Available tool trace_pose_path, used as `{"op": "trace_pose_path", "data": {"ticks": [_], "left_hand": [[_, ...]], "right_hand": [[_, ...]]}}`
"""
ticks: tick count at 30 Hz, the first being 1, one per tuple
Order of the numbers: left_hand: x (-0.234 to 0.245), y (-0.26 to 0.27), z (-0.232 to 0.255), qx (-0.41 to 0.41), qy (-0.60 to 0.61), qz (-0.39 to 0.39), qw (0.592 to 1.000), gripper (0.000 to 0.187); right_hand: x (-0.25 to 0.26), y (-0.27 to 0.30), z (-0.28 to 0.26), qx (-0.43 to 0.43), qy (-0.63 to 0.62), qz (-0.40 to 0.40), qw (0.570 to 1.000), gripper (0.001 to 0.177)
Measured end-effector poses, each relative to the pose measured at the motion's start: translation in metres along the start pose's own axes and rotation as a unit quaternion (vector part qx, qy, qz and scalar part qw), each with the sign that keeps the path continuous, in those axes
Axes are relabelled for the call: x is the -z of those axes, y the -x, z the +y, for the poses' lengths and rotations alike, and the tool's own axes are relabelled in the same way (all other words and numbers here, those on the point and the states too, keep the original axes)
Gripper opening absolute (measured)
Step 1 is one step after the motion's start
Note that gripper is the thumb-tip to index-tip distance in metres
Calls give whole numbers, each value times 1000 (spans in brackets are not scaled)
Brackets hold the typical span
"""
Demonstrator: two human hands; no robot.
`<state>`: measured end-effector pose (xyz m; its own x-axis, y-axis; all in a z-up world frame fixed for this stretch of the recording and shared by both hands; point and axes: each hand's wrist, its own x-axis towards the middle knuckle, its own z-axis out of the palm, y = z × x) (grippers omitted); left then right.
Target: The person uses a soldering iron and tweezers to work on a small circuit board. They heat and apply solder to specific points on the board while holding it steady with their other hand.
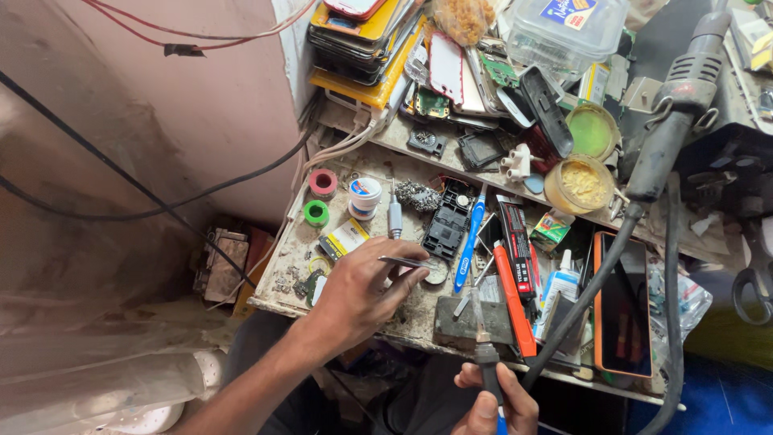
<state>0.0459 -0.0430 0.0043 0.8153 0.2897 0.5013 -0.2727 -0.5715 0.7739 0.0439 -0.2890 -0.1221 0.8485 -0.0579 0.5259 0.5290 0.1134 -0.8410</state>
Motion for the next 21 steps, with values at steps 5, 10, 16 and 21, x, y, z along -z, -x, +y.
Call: {"op": "trace_pose_path", "data": {"ticks": [5, 10, 16, 21], "left_hand": [[0, -1, 2, -6, -30, -10, 999, 19], [1, -2, 2, 0, -35, -20, 999, 19], [-1, 0, 1, 9, -26, -17, 999, 19], [7, 4, 4, -11, 16, 8, 1000, 21]], "right_hand": [[10, -4, 2, -8, 1, 1, 1000, 39], [10, -5, 1, -5, 17, -6, 1000, 42], [9, -4, 2, -17, 24, 5, 1000, 43], [9, 0, -6, -27, -6, -9, 1000, 40]]}}
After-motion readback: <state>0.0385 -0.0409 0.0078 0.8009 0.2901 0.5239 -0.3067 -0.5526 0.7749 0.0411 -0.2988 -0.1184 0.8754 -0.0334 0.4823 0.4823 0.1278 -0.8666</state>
